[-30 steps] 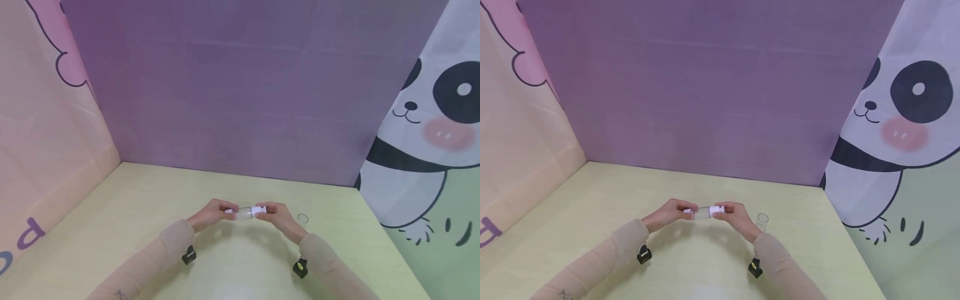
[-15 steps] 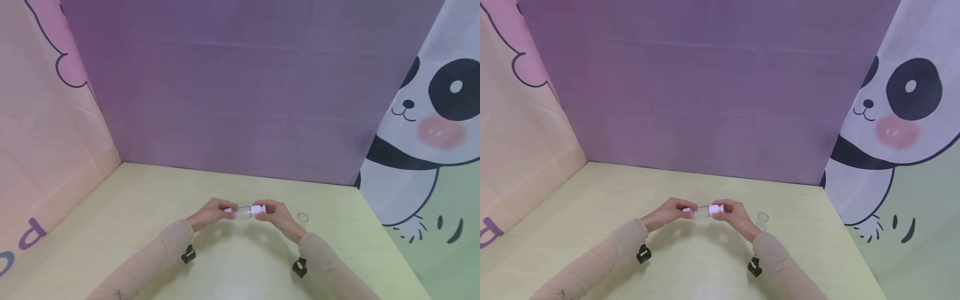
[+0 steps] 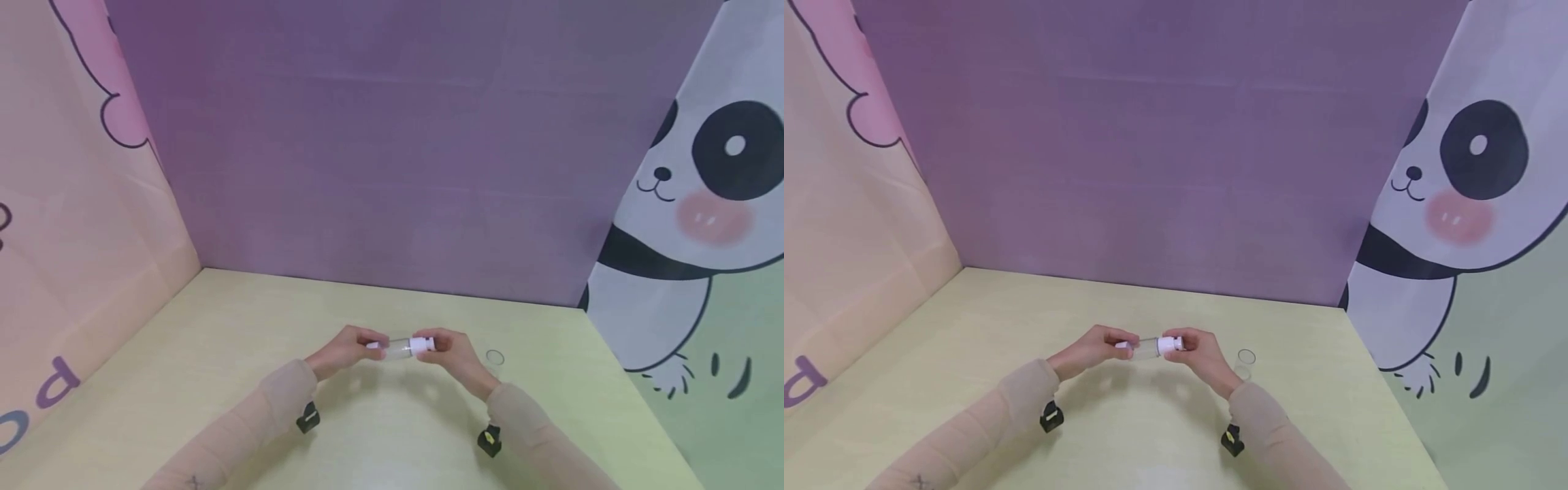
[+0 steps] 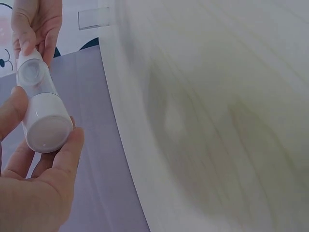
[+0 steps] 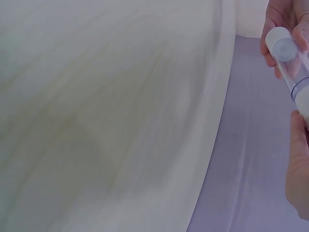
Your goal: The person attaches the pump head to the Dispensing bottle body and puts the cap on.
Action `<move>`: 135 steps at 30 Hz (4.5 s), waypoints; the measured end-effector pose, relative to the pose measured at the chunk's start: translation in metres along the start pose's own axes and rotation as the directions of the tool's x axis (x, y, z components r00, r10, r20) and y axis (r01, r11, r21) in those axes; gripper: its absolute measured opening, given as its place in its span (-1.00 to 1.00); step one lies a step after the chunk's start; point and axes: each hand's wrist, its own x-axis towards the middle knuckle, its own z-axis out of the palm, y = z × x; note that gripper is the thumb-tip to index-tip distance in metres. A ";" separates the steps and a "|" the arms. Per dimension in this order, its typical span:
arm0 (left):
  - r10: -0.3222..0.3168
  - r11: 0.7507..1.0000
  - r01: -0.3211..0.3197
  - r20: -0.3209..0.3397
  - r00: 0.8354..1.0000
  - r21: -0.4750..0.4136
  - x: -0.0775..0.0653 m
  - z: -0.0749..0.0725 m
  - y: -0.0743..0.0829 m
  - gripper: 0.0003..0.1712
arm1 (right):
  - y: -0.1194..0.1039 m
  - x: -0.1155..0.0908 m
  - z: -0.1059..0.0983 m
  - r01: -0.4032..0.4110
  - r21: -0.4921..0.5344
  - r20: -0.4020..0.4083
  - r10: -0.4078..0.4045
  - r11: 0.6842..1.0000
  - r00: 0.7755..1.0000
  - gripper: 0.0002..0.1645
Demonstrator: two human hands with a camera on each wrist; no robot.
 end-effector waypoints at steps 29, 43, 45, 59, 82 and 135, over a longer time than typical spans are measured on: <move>0.014 0.995 -0.004 -0.099 0.995 0.104 0.004 0.006 -0.001 -0.54 | 0.010 0.006 0.013 -0.043 0.029 -0.149 0.047 0.999 0.988 -0.61; 0.031 0.991 -0.014 -0.126 0.991 0.133 0.004 0.007 0.001 -0.52 | 0.013 0.007 0.013 -0.049 0.018 -0.136 0.051 0.999 0.989 -0.60; 0.038 0.989 -0.022 -0.112 0.993 0.144 0.004 0.006 0.000 -0.51 | 0.013 0.008 0.013 -0.052 0.010 -0.128 0.053 0.999 0.990 -0.60; 0.150 0.951 -0.134 -0.036 0.988 0.279 0.007 0.011 0.004 -0.53 | -0.002 0.007 0.009 -0.022 0.075 -0.135 0.032 0.997 0.990 -0.48; 0.118 0.956 -0.107 -0.024 0.993 0.273 0.008 0.020 -0.003 -0.55 | -0.007 0.015 0.009 -0.036 0.045 -0.089 0.040 0.998 0.995 -0.53; 0.155 0.977 -0.146 -0.043 0.987 0.158 0.023 0.005 -0.016 -0.54 | 0.068 -0.012 -0.107 -0.099 -0.141 -0.129 0.081 0.985 0.988 -0.23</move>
